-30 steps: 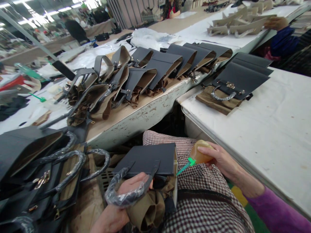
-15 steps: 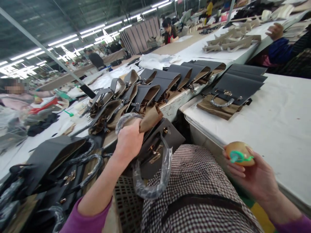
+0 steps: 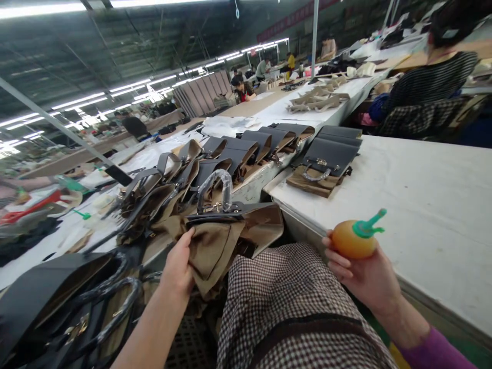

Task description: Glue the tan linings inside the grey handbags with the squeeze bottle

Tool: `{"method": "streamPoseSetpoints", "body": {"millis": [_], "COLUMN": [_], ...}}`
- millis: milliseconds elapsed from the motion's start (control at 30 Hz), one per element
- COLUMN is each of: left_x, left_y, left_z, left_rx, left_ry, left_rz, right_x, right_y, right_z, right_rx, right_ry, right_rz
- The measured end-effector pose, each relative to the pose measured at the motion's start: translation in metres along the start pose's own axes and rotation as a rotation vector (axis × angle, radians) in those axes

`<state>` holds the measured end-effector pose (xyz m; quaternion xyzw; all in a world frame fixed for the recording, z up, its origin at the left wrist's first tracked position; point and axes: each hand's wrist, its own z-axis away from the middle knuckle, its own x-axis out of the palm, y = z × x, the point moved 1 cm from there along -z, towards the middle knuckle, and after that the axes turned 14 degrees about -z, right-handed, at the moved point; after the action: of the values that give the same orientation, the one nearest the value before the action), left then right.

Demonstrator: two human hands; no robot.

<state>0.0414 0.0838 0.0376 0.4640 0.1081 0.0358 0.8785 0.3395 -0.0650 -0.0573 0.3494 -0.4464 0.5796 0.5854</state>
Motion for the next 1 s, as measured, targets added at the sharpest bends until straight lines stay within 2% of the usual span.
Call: {"method": "streamPoseSetpoints", "body": {"millis": [100,300,433,567,633,700,733,767,800,833,900,933,967,1000], "left_x": [-0.004,-0.008,-0.002,-0.004,-0.015,-0.033,-0.043,-0.055,-0.066,-0.077,-0.089,-0.09,-0.087,-0.083], "left_y": [-0.016,-0.048,-0.076,-0.09,-0.089,-0.086,-0.085,-0.084,-0.083,-0.081,-0.075,-0.07,-0.065,-0.06], "left_z": [0.022,0.066,0.079,0.075,0.072,0.072,0.072,0.073,0.073,0.074,0.076,0.077,0.077,0.074], "left_rx": [-0.059,-0.123,-0.094,-0.12,-0.094,-0.013,0.044,0.12,0.231,0.384,0.832,1.094,1.337,1.523], "left_ry": [0.067,0.184,0.109,0.011,-0.112,-0.249,-0.272,-0.228,-0.11,0.059,0.379,0.458,0.464,0.405], "left_rz": [0.175,0.313,0.335,0.323,0.299,0.188,0.082,-0.058,-0.218,-0.386,-0.713,-0.861,-1.002,-1.134], "right_x": [0.011,0.028,0.042,0.05,0.052,0.054,0.055,0.056,0.057,0.058,0.061,0.062,0.064,0.065], "right_y": [0.018,0.069,0.092,0.103,0.103,0.102,0.102,0.101,0.1,0.1,0.1,0.1,0.1,0.101], "right_z": [0.005,0.016,0.014,0.005,-0.003,-0.012,-0.017,-0.022,-0.026,-0.029,-0.034,-0.035,-0.036,-0.036], "right_rx": [0.086,0.412,0.429,0.413,0.387,0.364,0.356,0.35,0.345,0.342,0.339,0.341,0.346,0.353], "right_ry": [-0.098,-0.288,-0.334,-0.182,-0.068,0.042,0.088,0.125,0.156,0.178,0.2,0.204,0.206,0.205], "right_rz": [-0.001,0.002,-0.029,0.035,0.043,0.023,0.006,-0.017,-0.041,-0.062,-0.093,-0.097,-0.094,-0.084]}}
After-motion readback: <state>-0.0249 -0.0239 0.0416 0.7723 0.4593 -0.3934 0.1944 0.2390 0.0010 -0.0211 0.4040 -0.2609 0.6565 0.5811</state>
